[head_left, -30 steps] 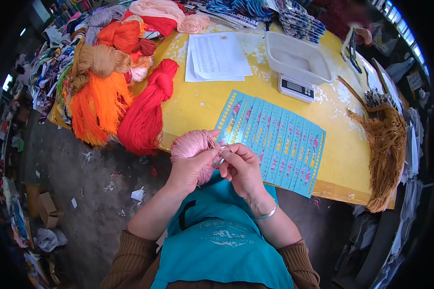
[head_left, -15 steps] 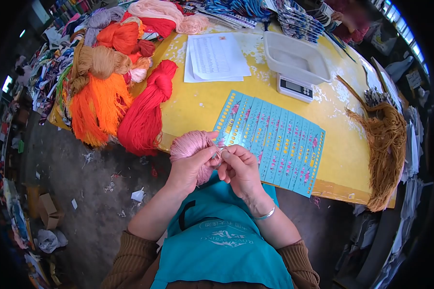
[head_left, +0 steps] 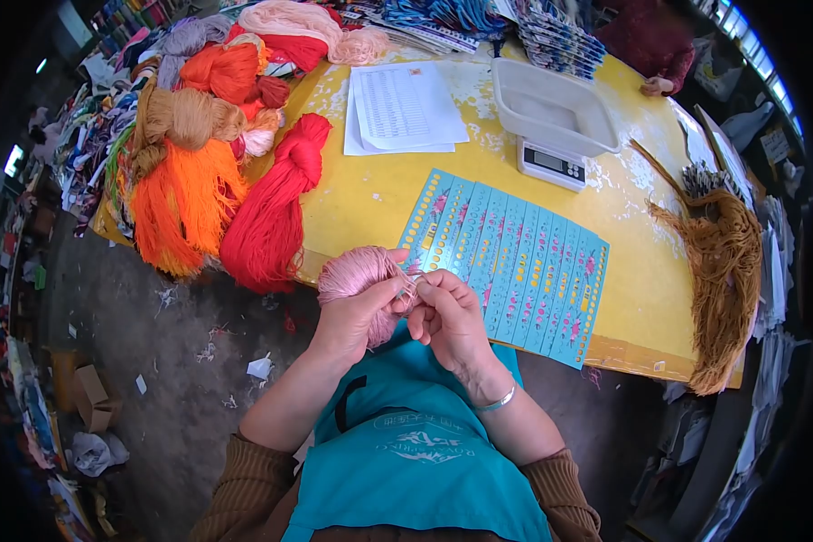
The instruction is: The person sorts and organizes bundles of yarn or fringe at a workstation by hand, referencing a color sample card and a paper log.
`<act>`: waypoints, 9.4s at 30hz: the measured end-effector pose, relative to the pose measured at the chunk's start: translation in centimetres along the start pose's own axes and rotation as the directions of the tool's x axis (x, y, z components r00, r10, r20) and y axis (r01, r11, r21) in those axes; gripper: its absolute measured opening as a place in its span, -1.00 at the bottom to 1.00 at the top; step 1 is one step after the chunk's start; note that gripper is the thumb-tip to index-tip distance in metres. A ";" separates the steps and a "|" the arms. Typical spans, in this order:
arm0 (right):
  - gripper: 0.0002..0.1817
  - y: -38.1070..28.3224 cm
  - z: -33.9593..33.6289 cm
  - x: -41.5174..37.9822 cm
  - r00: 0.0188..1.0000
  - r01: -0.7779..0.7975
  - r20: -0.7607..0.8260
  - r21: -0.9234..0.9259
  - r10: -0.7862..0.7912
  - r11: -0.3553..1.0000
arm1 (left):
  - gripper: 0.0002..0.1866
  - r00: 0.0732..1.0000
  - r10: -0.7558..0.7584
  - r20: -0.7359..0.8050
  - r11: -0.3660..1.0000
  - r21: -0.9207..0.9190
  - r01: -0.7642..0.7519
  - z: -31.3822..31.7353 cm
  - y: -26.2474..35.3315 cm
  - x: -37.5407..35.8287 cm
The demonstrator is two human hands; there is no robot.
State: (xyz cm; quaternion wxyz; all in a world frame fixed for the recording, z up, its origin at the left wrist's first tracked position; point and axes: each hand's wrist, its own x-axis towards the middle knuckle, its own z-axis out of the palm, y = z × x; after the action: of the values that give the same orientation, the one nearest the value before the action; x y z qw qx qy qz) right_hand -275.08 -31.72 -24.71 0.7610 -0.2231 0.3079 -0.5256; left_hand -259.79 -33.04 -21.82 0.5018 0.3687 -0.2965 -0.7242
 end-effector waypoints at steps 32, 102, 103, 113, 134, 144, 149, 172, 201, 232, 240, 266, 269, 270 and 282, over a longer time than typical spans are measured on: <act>-0.96 -0.5 -0.1 -0.1 0.999 0.009 -0.048 -0.134 -0.015 0.991 | -0.61 0.998 0.053 0.024 0.992 0.113 -0.055 -0.6 -0.6 0.3; -0.95 -0.2 2.2 -0.5 0.979 0.085 -0.182 -0.020 -0.087 0.996 | -0.78 0.997 0.052 0.055 0.998 -0.050 -0.050 -0.6 -1.1 -0.3; -0.96 -0.4 2.2 -0.6 0.983 0.059 -0.174 0.008 -0.057 0.998 | -0.79 0.999 0.034 0.036 0.997 -0.073 -0.032 -0.4 -1.0 -0.4; -0.98 -5.3 2.3 -1.6 0.945 -0.214 0.123 -0.469 0.304 0.857 | -0.86 0.966 0.097 -0.240 0.991 -0.067 -0.116 -1.9 3.2 -2.3; -0.89 -54.7 -21.3 -10.4 0.017 0.626 -0.382 -0.716 -0.924 0.308 | -0.75 0.494 0.640 -0.589 0.469 -0.210 -0.858 -42.3 16.1 -25.4; -0.81 -31.0 -1.9 -2.7 0.643 0.412 0.089 -0.877 -0.761 0.246 | -0.20 0.755 0.510 0.412 0.833 -0.457 -0.312 -12.5 11.9 -6.3; -0.53 -22.1 0.9 2.6 0.915 0.396 0.340 -0.863 -0.220 0.314 | -0.78 0.977 0.181 0.114 0.841 0.496 -0.214 -5.7 10.6 2.3; -0.85 -6.8 -3.4 13.9 0.759 0.511 0.401 -0.855 -0.513 0.089 | -0.73 0.940 -0.285 0.185 0.911 0.359 0.205 -4.2 1.2 18.4; -0.84 -6.5 -7.9 19.1 0.840 0.125 -0.044 -0.955 -0.541 0.271 | -0.71 0.906 -0.387 0.170 0.819 0.515 0.254 -2.8 -0.4 25.4; -0.48 -7.9 -8.0 20.1 0.954 -0.002 -0.044 -0.990 -0.297 0.141 | -0.65 0.834 -0.472 0.285 0.822 0.484 0.300 -1.9 2.4 23.2; -0.43 -7.7 -9.1 20.2 0.962 0.148 -0.005 -0.830 -0.272 0.537 | -0.59 0.957 0.003 0.290 0.343 0.899 -0.274 -7.2 -6.4 26.6; -0.71 -8.1 -7.0 18.8 0.984 0.006 -0.069 -0.909 -0.165 0.418 | -0.74 0.982 -0.185 0.030 0.429 0.902 0.053 -2.3 5.1 19.7; -0.76 -7.7 -7.6 19.1 0.983 0.001 -0.071 -0.921 -0.170 0.390 | -0.72 0.978 -0.095 0.184 0.734 0.677 -0.057 -7.8 6.1 22.4; -0.76 -7.6 -7.8 19.3 0.984 0.001 -0.070 -0.918 -0.163 0.396 | -0.72 0.989 -0.090 0.121 0.854 0.521 0.014 -8.0 6.7 22.8; -0.72 -9.2 -7.7 23.2 0.903 -0.067 -0.061 -0.998 -0.424 0.002 | -0.75 0.949 0.288 -0.125 0.532 0.845 -0.050 -8.8 11.0 22.1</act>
State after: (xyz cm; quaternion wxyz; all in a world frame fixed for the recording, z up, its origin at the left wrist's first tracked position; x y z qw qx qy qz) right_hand -280.62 -56.76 -29.55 0.2435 -0.6285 0.6815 -0.2851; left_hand -251.84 -57.94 -23.10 0.3680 0.6192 -0.5727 -0.3915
